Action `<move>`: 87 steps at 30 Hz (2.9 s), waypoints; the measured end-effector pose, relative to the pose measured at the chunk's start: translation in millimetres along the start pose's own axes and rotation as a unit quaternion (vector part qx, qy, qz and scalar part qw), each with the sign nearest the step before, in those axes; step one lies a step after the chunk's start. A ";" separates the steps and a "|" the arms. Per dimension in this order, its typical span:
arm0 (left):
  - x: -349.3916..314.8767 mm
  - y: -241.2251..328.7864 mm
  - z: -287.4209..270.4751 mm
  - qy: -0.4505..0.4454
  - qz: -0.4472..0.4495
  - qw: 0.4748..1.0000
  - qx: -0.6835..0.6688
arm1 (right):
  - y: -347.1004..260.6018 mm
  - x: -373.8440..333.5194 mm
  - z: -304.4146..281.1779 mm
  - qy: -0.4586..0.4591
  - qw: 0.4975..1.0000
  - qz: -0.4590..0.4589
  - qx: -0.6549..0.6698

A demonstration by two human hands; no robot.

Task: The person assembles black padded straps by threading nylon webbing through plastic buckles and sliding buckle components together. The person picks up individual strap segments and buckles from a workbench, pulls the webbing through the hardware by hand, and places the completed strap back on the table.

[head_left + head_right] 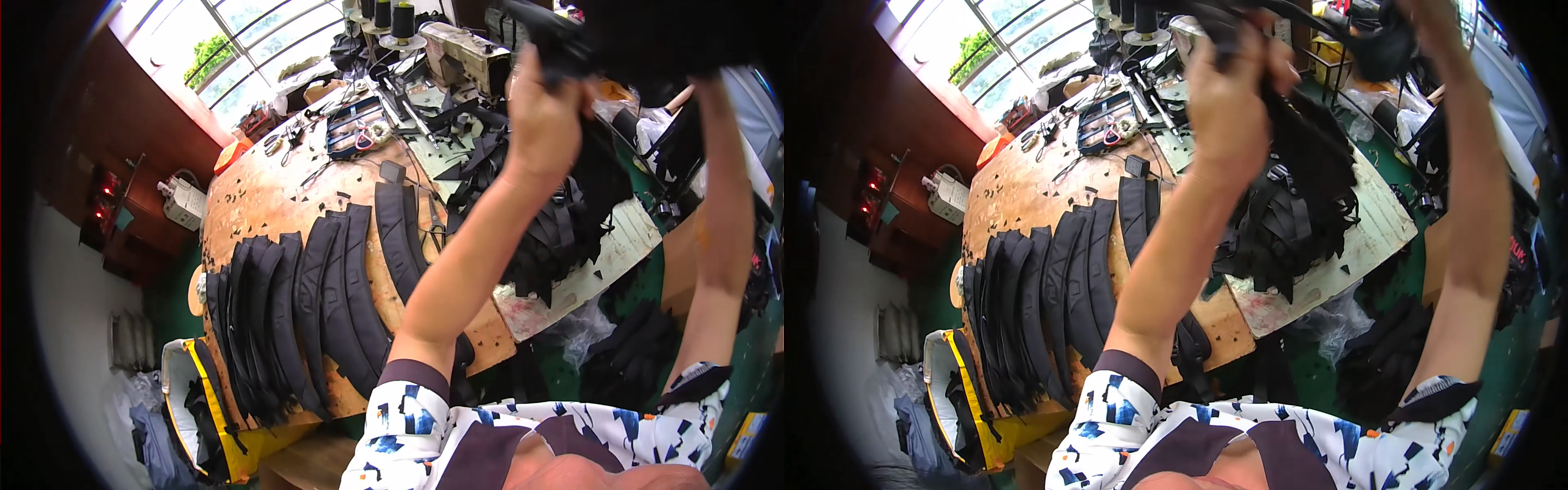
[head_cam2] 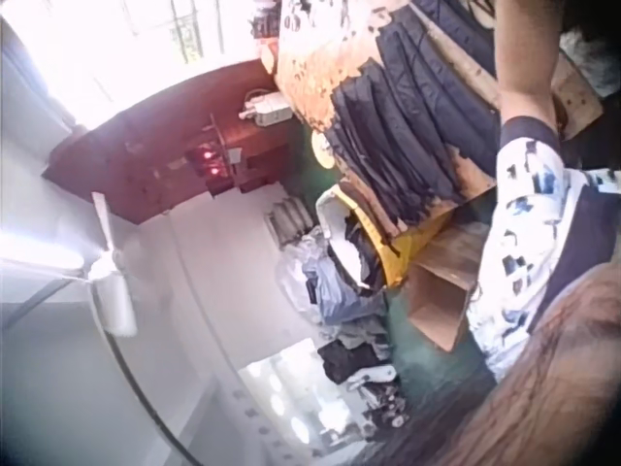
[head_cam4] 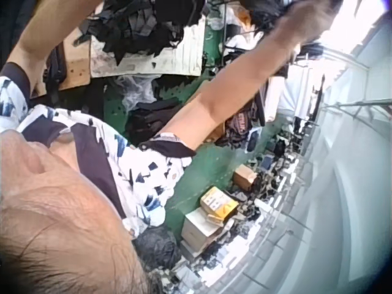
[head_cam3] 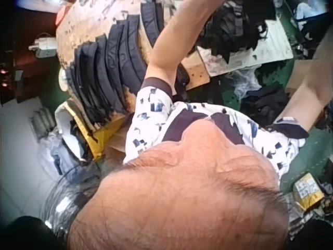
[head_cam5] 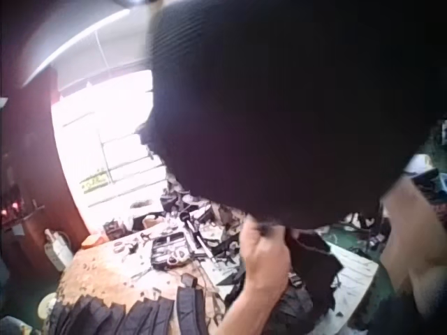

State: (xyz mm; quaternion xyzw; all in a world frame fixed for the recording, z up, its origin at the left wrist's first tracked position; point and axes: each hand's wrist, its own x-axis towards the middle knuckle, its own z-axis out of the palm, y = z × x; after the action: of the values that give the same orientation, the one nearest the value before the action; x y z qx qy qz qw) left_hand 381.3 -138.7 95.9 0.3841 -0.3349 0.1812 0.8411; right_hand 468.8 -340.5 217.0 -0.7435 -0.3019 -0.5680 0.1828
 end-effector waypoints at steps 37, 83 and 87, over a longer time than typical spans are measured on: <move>-327.9 173.9 -173.0 0.080 -0.458 0.775 0.429 | -94.0 -157.0 185.9 -0.287 0.936 0.126 0.162; -333.8 127.0 -117.3 -0.057 -0.287 0.822 0.488 | -170.5 -234.3 79.8 -0.044 0.991 0.100 0.072; -284.8 122.9 -114.7 -0.001 -0.167 0.858 0.485 | -244.7 -220.6 38.9 -0.009 0.974 0.061 0.220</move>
State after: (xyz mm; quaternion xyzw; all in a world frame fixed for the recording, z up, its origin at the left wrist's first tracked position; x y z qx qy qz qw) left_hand 158.6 14.3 -94.9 0.7938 -0.1365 0.1769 0.5657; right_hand 298.6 -186.0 -22.2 -0.7076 -0.3748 -0.4686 0.3732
